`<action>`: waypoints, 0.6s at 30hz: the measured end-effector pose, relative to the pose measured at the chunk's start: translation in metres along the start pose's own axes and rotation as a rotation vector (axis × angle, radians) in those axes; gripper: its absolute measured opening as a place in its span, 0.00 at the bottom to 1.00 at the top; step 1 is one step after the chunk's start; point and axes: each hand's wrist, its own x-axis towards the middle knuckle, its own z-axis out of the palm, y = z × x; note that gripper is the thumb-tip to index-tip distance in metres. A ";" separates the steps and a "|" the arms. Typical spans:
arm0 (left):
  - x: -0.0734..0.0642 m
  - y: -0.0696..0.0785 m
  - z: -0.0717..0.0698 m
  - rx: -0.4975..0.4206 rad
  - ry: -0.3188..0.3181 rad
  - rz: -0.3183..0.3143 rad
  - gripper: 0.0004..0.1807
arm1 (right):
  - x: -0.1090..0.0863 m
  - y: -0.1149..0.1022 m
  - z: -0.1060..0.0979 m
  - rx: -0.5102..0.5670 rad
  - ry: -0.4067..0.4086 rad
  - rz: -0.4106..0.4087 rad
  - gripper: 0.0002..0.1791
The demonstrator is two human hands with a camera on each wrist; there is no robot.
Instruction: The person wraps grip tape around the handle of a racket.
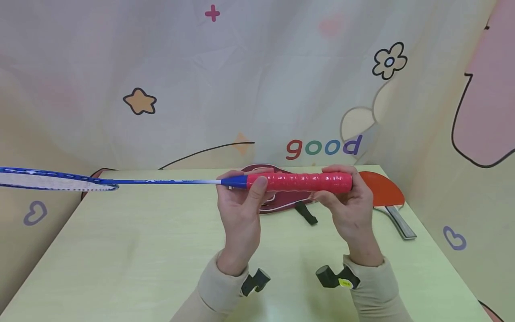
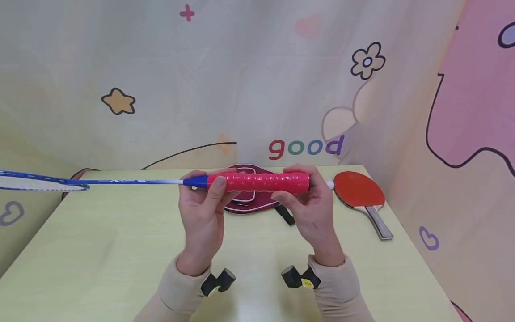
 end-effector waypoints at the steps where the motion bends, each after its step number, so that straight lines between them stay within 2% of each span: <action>1: 0.000 0.000 0.000 0.003 0.005 -0.002 0.23 | 0.000 0.000 0.000 -0.010 0.000 -0.003 0.22; 4: -0.001 0.000 0.000 0.021 0.022 -0.009 0.24 | 0.000 0.000 0.000 -0.022 0.006 -0.012 0.23; 8: -0.001 0.000 0.000 0.045 0.037 -0.019 0.26 | 0.000 0.000 0.001 -0.022 0.034 0.000 0.18; 14: 0.000 -0.002 0.001 0.026 -0.031 -0.013 0.24 | 0.001 0.001 0.000 -0.020 0.107 0.069 0.12; 18: 0.000 -0.002 0.002 0.028 -0.043 0.018 0.22 | 0.001 0.004 0.000 -0.016 0.094 0.074 0.11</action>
